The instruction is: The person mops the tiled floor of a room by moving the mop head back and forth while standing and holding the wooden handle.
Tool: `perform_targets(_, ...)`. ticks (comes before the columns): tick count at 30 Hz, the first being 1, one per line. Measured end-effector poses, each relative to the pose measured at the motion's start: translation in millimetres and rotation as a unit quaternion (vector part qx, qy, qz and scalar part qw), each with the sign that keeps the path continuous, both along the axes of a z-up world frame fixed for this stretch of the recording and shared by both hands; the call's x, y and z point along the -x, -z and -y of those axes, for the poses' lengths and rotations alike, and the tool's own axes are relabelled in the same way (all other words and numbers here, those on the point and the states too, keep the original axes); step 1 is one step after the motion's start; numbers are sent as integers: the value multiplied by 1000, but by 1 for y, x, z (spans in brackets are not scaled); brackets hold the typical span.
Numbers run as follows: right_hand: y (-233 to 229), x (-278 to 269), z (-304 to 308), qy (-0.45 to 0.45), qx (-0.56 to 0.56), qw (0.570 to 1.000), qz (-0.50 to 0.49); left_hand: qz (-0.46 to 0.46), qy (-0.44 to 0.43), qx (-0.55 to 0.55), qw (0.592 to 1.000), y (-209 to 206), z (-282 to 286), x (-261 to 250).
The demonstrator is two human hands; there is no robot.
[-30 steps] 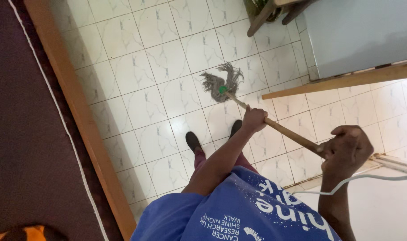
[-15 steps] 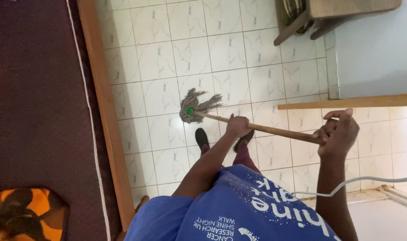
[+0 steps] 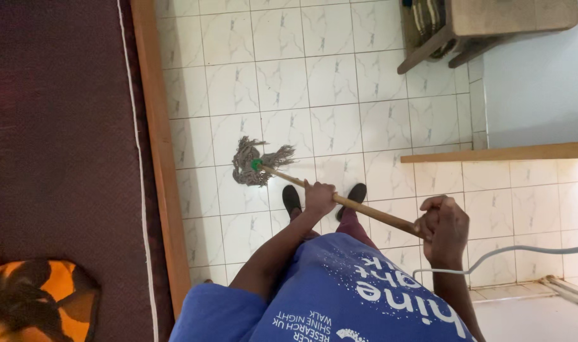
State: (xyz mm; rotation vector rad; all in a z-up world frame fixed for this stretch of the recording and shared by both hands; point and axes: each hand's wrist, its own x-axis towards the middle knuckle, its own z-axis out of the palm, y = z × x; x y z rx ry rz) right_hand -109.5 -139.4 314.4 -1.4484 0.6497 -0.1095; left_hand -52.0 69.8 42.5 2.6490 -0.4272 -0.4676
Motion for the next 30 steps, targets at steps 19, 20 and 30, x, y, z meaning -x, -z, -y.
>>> perform_targets(19, 0, 54, 22, -51, 590, 794, 138, -16, 100, 74, 992, -8, 144, -43)
perform_targets(20, 5, 58, 21, 27, 564, 809, 163, -39, 106, 88, 990, -8, 142, -42)
perform_targets(30, 72, 12, -26, -36, 367, 916, 157, -66, -73, 88, 991, 57, 40, -87)
